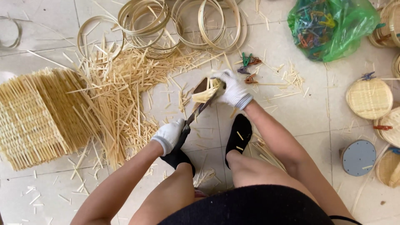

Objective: Assembling and trimming woven bamboo components for small baskets or steamer lids.

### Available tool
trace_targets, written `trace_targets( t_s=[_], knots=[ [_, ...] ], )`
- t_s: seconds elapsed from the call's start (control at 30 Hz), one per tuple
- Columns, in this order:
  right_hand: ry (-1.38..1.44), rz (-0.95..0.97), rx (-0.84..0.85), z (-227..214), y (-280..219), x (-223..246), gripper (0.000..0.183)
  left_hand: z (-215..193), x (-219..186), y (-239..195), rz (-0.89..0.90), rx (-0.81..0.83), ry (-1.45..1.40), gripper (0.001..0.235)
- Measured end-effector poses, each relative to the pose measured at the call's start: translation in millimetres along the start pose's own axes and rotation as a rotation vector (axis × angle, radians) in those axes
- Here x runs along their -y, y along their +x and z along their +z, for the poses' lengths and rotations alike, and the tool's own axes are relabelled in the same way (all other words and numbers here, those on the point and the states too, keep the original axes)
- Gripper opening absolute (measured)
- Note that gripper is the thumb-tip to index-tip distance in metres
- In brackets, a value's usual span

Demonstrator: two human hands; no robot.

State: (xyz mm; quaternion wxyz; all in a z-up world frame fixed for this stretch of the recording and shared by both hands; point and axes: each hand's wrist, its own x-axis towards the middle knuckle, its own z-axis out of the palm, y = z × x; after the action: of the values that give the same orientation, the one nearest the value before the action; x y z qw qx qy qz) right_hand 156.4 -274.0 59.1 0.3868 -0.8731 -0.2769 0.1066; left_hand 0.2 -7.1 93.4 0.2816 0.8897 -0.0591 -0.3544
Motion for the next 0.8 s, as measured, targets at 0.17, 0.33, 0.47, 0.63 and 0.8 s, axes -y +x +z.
trace_targets(
  t_s=[0.17,0.33,0.47,0.63,0.8],
  knots=[
    [0.009,0.137,0.020,-26,-3,23,0.094,-10,-4,-10,-0.069,0.098,-0.002,0.031],
    [-0.051,-0.130,-0.083,-8,-7,25,0.105,28,30,17,0.210,-0.224,-0.013,0.026],
    [-0.026,-0.007,-0.103,-12,-1,11,0.115,-10,-3,-7,-0.014,0.132,-0.078,0.023],
    [0.103,-0.003,0.014,7,-8,-42,0.085,-8,-1,-10,-0.090,0.190,0.085,0.032],
    [0.157,0.010,-0.106,21,-15,-46,0.078,24,22,10,0.226,-0.178,-0.058,0.030]
  ],
)
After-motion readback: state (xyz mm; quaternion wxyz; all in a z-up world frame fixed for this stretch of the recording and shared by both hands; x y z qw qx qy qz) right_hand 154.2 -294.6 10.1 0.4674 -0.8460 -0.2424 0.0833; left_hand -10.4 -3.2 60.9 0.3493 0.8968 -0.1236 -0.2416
